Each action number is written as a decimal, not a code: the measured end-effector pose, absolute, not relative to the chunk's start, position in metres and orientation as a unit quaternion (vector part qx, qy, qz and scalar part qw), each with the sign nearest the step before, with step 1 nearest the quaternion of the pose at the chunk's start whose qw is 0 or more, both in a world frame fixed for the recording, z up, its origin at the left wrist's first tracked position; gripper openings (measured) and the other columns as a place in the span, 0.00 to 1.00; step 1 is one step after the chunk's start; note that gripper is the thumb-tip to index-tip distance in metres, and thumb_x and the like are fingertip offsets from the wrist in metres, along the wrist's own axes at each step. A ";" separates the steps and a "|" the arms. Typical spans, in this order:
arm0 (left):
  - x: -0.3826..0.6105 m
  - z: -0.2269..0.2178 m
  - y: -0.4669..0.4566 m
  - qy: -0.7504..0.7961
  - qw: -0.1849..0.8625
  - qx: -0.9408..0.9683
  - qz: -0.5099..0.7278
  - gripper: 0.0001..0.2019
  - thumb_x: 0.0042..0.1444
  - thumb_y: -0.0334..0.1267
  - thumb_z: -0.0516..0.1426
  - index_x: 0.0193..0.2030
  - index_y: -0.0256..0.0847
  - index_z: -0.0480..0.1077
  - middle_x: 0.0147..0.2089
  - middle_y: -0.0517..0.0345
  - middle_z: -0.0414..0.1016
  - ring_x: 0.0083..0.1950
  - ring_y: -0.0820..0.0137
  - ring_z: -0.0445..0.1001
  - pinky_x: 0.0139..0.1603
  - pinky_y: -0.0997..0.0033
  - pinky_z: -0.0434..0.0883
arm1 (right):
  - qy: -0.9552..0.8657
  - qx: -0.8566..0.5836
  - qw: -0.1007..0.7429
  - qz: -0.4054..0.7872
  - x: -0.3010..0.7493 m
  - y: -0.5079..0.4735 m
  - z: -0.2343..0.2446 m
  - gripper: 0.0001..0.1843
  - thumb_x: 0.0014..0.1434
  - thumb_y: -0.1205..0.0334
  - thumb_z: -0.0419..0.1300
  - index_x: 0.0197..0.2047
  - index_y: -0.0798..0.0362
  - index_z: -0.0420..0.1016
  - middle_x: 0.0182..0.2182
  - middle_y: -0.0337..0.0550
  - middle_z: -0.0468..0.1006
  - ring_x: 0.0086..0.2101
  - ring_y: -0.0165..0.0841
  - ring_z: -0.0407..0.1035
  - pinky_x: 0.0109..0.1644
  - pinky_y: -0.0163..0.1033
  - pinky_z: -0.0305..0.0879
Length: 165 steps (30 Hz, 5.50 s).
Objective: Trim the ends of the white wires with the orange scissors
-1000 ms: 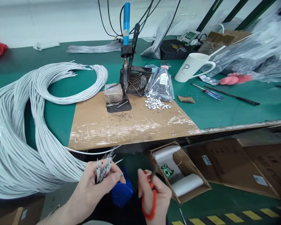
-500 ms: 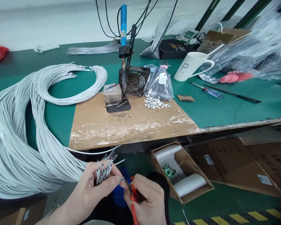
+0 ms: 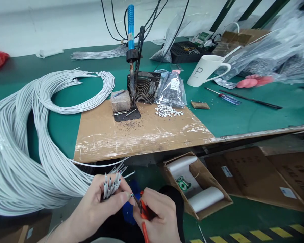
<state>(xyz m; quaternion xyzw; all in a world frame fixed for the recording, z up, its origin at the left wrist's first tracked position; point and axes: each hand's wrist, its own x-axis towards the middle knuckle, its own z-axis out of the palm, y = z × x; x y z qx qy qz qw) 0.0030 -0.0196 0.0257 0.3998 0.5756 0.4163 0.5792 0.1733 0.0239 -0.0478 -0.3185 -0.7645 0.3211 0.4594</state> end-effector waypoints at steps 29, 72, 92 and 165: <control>0.006 0.015 -0.027 0.633 0.519 0.403 0.409 0.15 0.62 0.50 0.64 0.33 0.41 0.81 0.24 0.59 0.69 0.25 0.71 0.57 0.26 0.70 0.55 | -0.625 -0.419 0.580 0.313 0.158 0.022 -0.066 0.25 0.67 0.73 0.53 0.21 0.48 0.49 0.17 0.28 0.49 0.15 0.23 0.45 0.17 0.33 0.43; 0.002 0.013 -0.027 0.604 0.575 0.352 0.425 0.10 0.62 0.46 0.65 0.36 0.42 0.79 0.31 0.59 0.75 0.34 0.67 0.67 0.36 0.69 0.62 | -0.788 -0.318 0.466 0.247 0.179 0.028 -0.045 0.22 0.58 0.77 0.58 0.26 0.49 0.49 0.20 0.31 0.52 0.21 0.26 0.49 0.23 0.36 0.44; 0.002 0.018 -0.021 0.603 0.545 0.416 0.407 0.18 0.64 0.53 0.61 0.34 0.40 0.81 0.31 0.54 0.77 0.32 0.67 0.67 0.32 0.68 0.59 | -0.611 -0.461 0.489 0.418 0.178 0.023 -0.070 0.27 0.64 0.64 0.64 0.19 0.51 0.53 0.16 0.30 0.54 0.16 0.22 0.49 0.19 0.32 0.45; 0.002 0.004 -0.003 0.547 0.618 0.322 0.463 0.12 0.64 0.46 0.66 0.46 0.40 0.77 0.31 0.63 0.74 0.24 0.79 0.62 0.25 0.78 0.57 | -0.434 -0.582 0.515 0.456 0.227 0.014 -0.061 0.29 0.56 0.46 0.74 0.17 0.50 0.65 0.16 0.37 0.67 0.20 0.32 0.63 0.27 0.40 0.59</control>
